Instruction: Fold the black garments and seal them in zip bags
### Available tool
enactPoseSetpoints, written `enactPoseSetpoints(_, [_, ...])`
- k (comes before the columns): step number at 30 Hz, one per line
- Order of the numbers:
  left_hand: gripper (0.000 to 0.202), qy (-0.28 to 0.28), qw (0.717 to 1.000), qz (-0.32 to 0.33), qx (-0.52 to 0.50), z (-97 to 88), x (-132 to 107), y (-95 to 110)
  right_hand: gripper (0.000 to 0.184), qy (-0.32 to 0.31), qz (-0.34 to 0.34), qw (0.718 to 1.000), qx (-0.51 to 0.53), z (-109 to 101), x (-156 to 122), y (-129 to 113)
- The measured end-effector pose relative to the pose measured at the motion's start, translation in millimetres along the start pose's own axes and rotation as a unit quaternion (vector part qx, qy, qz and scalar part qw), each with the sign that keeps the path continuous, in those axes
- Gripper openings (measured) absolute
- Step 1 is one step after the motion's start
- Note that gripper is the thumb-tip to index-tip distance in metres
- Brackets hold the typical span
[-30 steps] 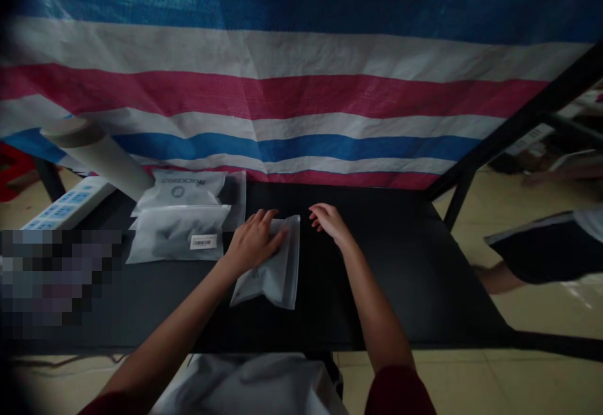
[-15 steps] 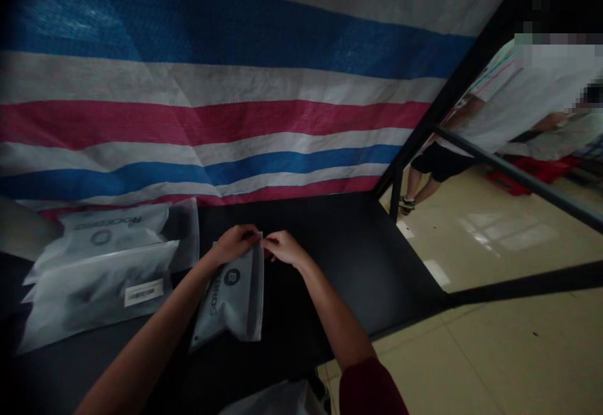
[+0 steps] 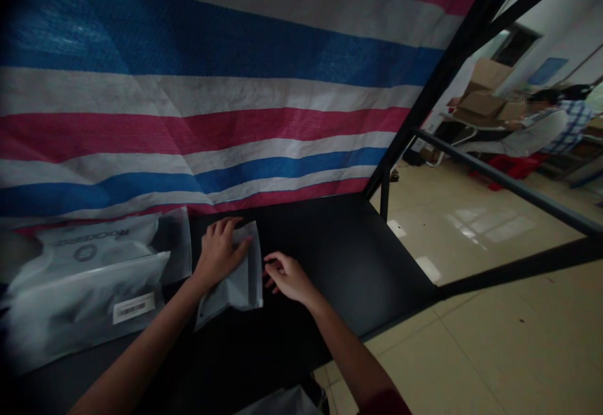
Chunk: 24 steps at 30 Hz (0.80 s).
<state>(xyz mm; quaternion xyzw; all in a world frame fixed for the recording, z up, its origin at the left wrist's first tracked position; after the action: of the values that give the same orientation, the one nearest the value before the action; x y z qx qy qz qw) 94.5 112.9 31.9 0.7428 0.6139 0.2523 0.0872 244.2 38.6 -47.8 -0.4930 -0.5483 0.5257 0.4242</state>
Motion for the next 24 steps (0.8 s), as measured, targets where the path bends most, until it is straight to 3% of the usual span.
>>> enactPoseSetpoints(4, [0.057, 0.004, 0.997, 0.027, -0.067, 3.8, -38, -9, 0.020, -0.077, -0.023, 0.993, -0.085, 11, 39, -4])
enactPoseSetpoints(8, [0.056, 0.005, 0.983, 0.030, -0.183, 14.7, -43, -28, 0.021, -0.113, -0.057, 0.965, -0.228, 23, 67, -16])
enactPoseSetpoints(12, [0.055, -0.008, 0.973, 0.032, -0.230, 21.5, -41, -35, 0.031, -0.123, -0.045, 0.949, -0.288, 33, 73, -20])
enactPoseSetpoints(16, [0.058, -0.032, 0.975, 0.031, -0.217, 24.4, -45, -32, 0.021, -0.107, -0.052, 0.954, -0.275, 34, 68, -18])
enactPoseSetpoints(19, [0.062, -0.034, 0.980, 0.022, -0.197, 24.8, -47, -31, 0.020, -0.064, -0.049, 0.971, -0.223, 15, 64, -16])
enactPoseSetpoints(24, [0.053, -0.069, 0.992, 0.051, -0.091, 38.1, -49, -23, 0.032, 0.078, -0.009, 0.993, -0.085, -54, 56, -14])
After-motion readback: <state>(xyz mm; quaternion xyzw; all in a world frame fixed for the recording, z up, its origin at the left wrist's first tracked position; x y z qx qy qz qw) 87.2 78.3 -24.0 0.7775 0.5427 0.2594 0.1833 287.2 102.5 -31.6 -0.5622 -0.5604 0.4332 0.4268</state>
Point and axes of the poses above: each hand's wrist, its own x-axis towards the middle knuckle, its own z-axis out of the palm, y = z × x, the point moved 8 cm from there along x, towards the middle knuckle, and after that the axes turned 11 degrees about -z, right-handed, at the moved point
